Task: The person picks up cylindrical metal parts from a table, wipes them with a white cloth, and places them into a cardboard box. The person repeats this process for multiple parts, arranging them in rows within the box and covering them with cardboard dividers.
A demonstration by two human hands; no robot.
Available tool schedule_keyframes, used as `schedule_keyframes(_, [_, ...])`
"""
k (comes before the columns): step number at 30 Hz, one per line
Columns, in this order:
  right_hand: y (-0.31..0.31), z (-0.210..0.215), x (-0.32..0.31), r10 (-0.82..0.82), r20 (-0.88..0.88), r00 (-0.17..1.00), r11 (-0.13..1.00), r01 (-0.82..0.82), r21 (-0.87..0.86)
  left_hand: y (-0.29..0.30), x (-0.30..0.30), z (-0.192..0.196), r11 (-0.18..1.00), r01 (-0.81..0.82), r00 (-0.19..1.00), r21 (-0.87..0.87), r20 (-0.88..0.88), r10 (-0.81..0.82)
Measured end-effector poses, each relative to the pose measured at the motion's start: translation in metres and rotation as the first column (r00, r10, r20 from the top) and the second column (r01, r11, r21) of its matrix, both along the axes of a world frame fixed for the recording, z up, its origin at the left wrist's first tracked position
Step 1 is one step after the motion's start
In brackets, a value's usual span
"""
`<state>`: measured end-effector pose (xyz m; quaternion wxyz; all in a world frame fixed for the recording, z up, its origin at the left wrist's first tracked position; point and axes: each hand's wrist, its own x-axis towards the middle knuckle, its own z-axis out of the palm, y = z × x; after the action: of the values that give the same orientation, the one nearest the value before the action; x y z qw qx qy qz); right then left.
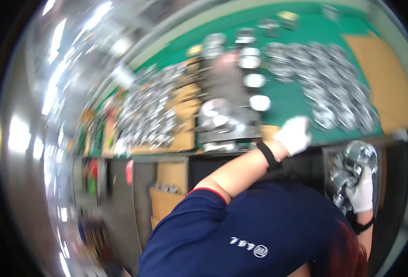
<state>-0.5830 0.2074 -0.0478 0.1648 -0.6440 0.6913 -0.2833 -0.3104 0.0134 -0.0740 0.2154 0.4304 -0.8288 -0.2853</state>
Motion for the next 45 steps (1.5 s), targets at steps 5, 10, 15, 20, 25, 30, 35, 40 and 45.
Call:
schedule_keyframes(5, [0.169,-0.018,-0.007,-0.545,-0.098,0.833,0.823,0.554,0.128,-0.028,-0.094,-0.049,0.914,0.003,0.987,-0.405,0.146,0.061])
schedule_keyframes(10, [0.352,-0.046,0.073,-0.899,0.437,-0.019,0.161,0.915,0.371,-0.075,-0.147,0.0,0.994,0.073,0.776,-0.086,0.631,-0.002])
schedule_keyframes(15, [0.42,-0.005,0.152,-0.965,-0.256,0.05,-0.034,0.949,0.314,-0.124,-0.149,-0.052,0.979,0.202,0.632,0.036,0.758,-0.158])
schedule_keyframes(20, [0.472,-0.014,0.169,-0.97,-0.213,-0.122,-0.186,0.93,0.318,-0.133,-0.151,-0.087,0.976,0.162,0.705,-0.142,0.709,-0.014])
schedule_keyframes(25, [0.543,-0.036,0.119,-0.973,0.079,-0.218,-0.177,0.919,0.352,-0.1,-0.144,-0.063,0.898,0.303,0.699,-0.319,0.714,0.018])
schedule_keyframes(30, [0.615,-0.082,0.01,-0.962,0.221,-0.161,-0.077,0.934,0.348,0.031,-0.163,-0.011,0.961,0.178,0.896,-0.213,0.438,-0.069])
schedule_keyframes(35, [0.706,-0.189,-0.095,-0.988,-0.043,0.148,0.127,0.938,0.322,0.175,-0.232,-0.002,0.954,0.284,0.905,-0.097,0.355,-0.233])
schedule_keyframes(40, [0.721,-0.259,-0.157,-0.969,-0.084,0.233,0.144,0.805,0.576,0.348,-0.346,-0.071,0.775,0.626,0.684,0.093,0.411,-0.602])
schedule_keyframes(45, [0.706,-0.361,-0.16,-0.957,0.287,0.042,0.238,0.677,0.697,0.473,-0.422,-0.209,0.382,0.872,0.287,0.308,0.31,-0.906])
